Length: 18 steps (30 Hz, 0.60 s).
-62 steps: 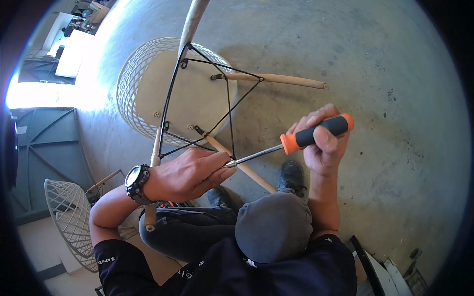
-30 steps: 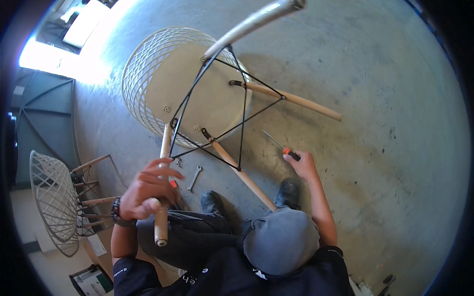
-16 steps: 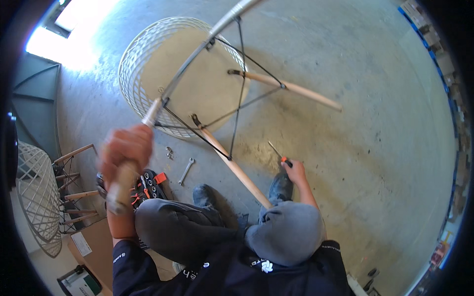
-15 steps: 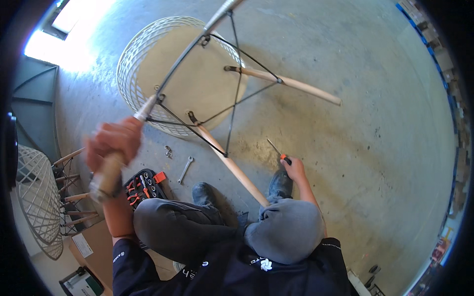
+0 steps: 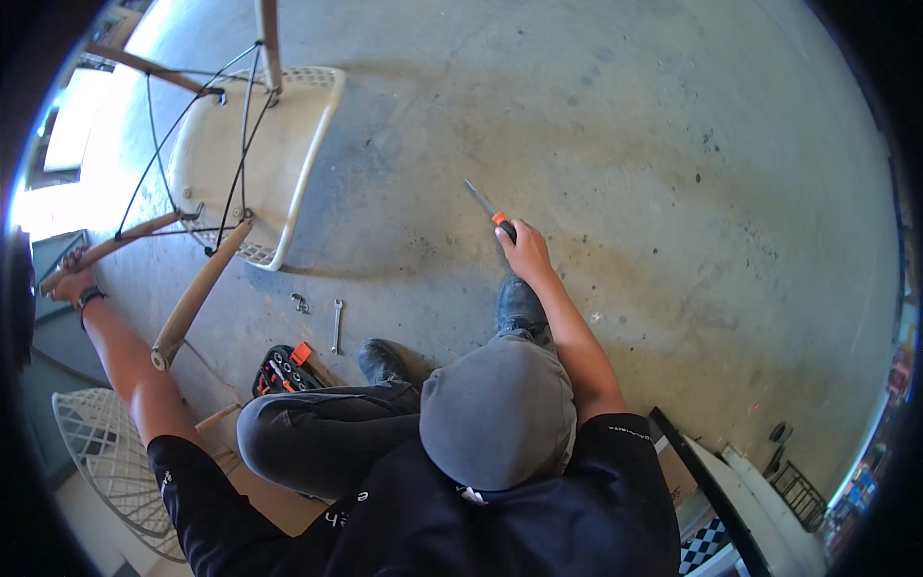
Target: Assembling or disassembling the wooden legs and supporting structures of a white grid chair using hand tools.
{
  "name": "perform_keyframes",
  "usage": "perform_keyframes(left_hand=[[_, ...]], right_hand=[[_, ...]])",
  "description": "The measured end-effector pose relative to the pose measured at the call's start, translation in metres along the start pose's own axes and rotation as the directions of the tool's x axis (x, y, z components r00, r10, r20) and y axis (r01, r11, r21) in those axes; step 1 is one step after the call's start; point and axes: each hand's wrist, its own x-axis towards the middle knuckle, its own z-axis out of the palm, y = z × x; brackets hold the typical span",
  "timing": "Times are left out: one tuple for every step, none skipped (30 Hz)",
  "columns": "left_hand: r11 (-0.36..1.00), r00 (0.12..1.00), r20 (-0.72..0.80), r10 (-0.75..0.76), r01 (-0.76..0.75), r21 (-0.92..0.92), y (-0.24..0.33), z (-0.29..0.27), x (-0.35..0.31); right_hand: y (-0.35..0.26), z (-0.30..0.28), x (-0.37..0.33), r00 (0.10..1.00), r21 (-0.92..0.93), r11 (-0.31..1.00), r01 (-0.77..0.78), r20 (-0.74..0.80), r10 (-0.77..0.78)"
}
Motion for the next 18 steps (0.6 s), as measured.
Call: perform_keyframes(left_hand=[[0.990, 0.990, -0.039, 0.138, -0.139, -0.021, 0.027, -0.018, 0.023], [0.991, 0.990, -0.064, 0.128, -0.131, -0.034, 0.034, -0.027, 0.039], [0.992, 0.990, -0.088, 0.113, -0.118, -0.048, 0.043, -0.035, 0.052], [0.995, 0.993, -0.081, 0.082, -0.085, -0.044, 0.014, -0.028, 0.058], [0.998, 0.998, -0.021, 0.051, -0.052, -0.043, 0.006, -0.037, 0.069], [0.999, 0.999, 0.038, 0.017, -0.015, -0.048, -0.001, -0.054, 0.080], [0.999, 0.995, 0.101, 0.027, -0.022, -0.048, 0.041, -0.078, 0.101], [0.993, 0.972, 0.201, 0.120, -0.118, -0.023, 0.185, -0.072, 0.118], [0.994, 0.952, 0.286, 0.107, -0.106, -0.018, 0.215, -0.065, 0.128], [0.996, 0.935, 0.344, 0.089, -0.089, -0.016, 0.209, -0.054, 0.130], [0.998, 0.952, 0.304, -0.036, 0.053, -0.047, 0.078, -0.091, 0.160], [0.998, 0.981, 0.189, -0.032, 0.042, -0.051, 0.043, -0.070, 0.119], [0.999, 0.998, 0.064, -0.016, 0.019, -0.041, 0.015, -0.067, 0.099], [1.000, 0.998, 0.061, 0.009, -0.009, -0.007, 0.023, -0.066, 0.095], [1.000, 0.998, 0.056, 0.016, -0.016, 0.000, 0.031, -0.066, 0.092], [1.000, 0.996, 0.092, -0.002, 0.002, -0.006, 0.053, -0.063, 0.093], [1.000, 0.992, 0.126, -0.024, 0.026, -0.010, 0.072, -0.064, 0.094], [0.999, 0.997, 0.066, 0.037, -0.034, -0.033, 0.073, -0.069, 0.093]], right_hand=[[-0.010, 0.005, 0.006, 1.000, 0.061, 0.998, 0.030, 0.007, -0.031], [-0.008, 0.006, 0.006, 1.000, 0.077, 0.997, 0.020, 0.011, -0.021], [-0.006, 0.006, 0.007, 1.000, 0.129, 0.992, 0.008, -0.021, -0.005], [0.003, 0.002, 0.003, 0.998, 0.153, 0.988, -0.018, -0.058, 0.027], [0.009, 0.002, -0.002, 0.997, 0.143, 0.989, -0.039, -0.061, 0.048], [0.012, 0.004, -0.004, 0.991, 0.164, 0.984, -0.064, -0.102, 0.081], [0.010, 0.008, -0.001, 0.986, 0.220, 0.974, -0.063, -0.136, 0.094], [0.002, 0.024, 0.003, 0.989, 0.306, 0.949, -0.074, -0.099, 0.108], [0.011, 0.025, -0.001, 0.985, 0.329, 0.940, -0.088, -0.114, 0.132], [0.011, 0.028, -0.002, 0.976, 0.362, 0.931, -0.047, -0.183, 0.120], [0.020, 0.006, -0.010, 0.956, 0.256, 0.965, -0.053, -0.266, 0.123], [0.018, -0.009, -0.014, 0.938, 0.212, 0.977, -0.003, -0.338, 0.076], [0.026, -0.007, -0.015, 0.940, 0.187, 0.982, -0.023, -0.330, 0.085], [0.033, -0.006, -0.012, 0.967, 0.096, 0.991, -0.093, -0.229, 0.113], [0.040, -0.006, -0.009, 0.980, -0.008, 0.988, -0.152, -0.129, 0.150], [0.044, 0.002, -0.004, 0.980, -0.037, 0.993, -0.114, -0.171, 0.106], [0.048, 0.009, -0.001, 0.982, -0.022, 0.994, -0.102, -0.161, 0.098], [0.045, 0.007, 0.002, 0.981, -0.024, 0.995, -0.098, -0.169, 0.092]])
